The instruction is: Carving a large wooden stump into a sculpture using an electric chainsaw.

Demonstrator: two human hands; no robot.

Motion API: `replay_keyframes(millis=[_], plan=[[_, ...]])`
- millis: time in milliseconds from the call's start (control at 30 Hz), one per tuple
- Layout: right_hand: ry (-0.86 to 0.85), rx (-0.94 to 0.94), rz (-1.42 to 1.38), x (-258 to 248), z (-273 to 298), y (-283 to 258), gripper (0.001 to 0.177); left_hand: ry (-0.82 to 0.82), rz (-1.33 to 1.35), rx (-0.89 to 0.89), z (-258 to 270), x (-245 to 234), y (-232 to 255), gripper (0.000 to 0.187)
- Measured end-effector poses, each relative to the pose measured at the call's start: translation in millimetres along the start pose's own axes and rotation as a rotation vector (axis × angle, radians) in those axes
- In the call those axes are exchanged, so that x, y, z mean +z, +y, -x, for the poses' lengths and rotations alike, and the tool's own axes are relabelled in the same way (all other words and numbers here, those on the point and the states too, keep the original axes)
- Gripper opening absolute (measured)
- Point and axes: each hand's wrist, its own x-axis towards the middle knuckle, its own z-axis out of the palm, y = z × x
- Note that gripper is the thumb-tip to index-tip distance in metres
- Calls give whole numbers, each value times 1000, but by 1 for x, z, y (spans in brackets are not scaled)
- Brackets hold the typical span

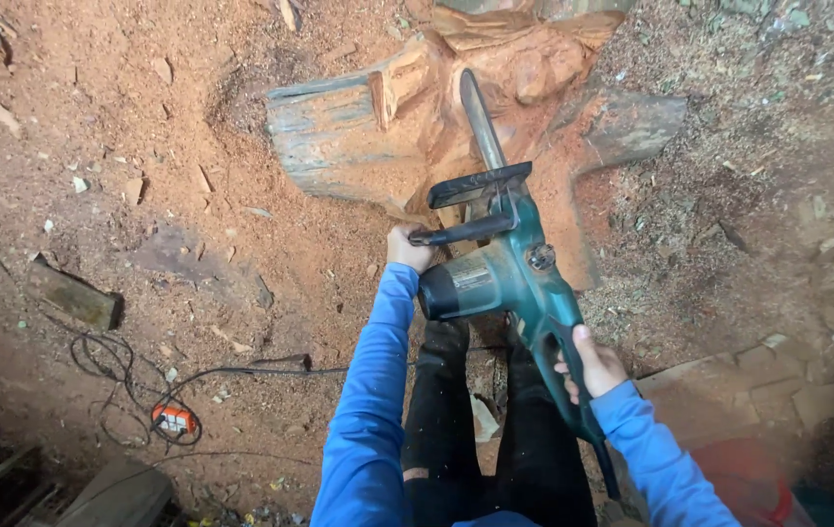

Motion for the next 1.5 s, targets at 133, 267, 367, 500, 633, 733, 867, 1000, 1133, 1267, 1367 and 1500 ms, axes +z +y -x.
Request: replay_keyframes(millis=[133,267,367,500,633,733,867,1000,1133,1267,1367,1500], plan=[[17,0,39,15,5,-14,78,-37,-13,-16,-15,-10,5,7],[35,-30,52,22,-8,-3,79,-40,-9,-57,-24,-10,7,11],[47,-38,78,26,-3,-17,79,-73,41,-33,-31,-9,6,5],[67,-34,142,7,-8,-18,79,-59,25,-55,-30,16,-13,10],[107,7,370,-16,4,-37,86,-78,104,-77,-3,47,-34,12],[103,45,574,-36,10,-51,87,-81,182,-52,21,72,-46,8],[77,56,759,-74,-8,-37,86,-96,254,-67,44,111,-71,7],[54,62,830,-101,-18,-39,88,-96,279,-72,56,140,-78,6],[31,34,865,-111,-19,-44,86,-110,322,-70,65,151,-80,7],[5,5,902,-125,-31,-45,85,-93,391,-45,67,170,-86,7],[-21,19,935,-124,-25,-62,81,-43,389,-14,69,176,-81,8],[-15,-22,915,-140,-42,-48,82,-14,375,6,71,187,-84,7]])
